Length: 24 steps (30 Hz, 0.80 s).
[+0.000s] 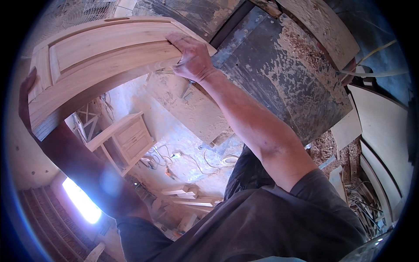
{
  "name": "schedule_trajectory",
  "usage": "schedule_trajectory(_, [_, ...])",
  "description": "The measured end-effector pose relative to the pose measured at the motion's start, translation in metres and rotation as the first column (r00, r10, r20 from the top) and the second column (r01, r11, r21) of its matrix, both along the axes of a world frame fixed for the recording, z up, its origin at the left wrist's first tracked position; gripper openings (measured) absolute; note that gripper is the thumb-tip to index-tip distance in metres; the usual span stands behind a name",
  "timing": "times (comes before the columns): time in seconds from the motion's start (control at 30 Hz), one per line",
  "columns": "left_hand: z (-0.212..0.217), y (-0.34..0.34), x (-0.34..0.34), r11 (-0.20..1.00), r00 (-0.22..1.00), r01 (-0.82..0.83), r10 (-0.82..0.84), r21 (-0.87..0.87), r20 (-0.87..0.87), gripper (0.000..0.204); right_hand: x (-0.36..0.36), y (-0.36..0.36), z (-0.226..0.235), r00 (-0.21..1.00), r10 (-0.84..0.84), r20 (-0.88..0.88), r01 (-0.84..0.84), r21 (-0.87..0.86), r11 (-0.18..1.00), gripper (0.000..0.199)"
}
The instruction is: The person repeatedly picks up a wooden panel, places it on a workbench, and then moves it to a stack of similar panels. This cycle is performed multiple times throughout the clip.
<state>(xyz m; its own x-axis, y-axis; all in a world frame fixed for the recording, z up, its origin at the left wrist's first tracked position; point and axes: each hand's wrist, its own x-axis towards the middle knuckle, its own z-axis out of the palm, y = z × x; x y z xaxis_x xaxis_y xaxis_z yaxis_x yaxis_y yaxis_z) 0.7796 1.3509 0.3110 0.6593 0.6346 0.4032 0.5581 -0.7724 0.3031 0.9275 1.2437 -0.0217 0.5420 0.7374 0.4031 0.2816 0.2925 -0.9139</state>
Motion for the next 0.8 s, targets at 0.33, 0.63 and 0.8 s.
schedule_trajectory(0.33, [-0.001,0.003,-0.002,0.998,0.998,-0.055,0.056,-0.036,0.038,0.048,0.002,0.002,0.005,1.000,0.031,-0.001,-0.031,-0.023,0.999,0.061])
schedule_trajectory(0.63, [0.002,0.019,-0.016,0.997,0.993,0.054,-0.048,0.062,-0.104,0.051,-0.002,0.009,0.004,1.000,0.009,0.010,-0.009,-0.015,1.000,0.060])
schedule_trajectory(0.8, [0.003,0.020,-0.013,0.999,0.997,0.027,-0.025,0.030,-0.073,0.051,-0.003,0.012,0.004,1.000,0.010,0.003,-0.010,-0.006,1.000,0.061])
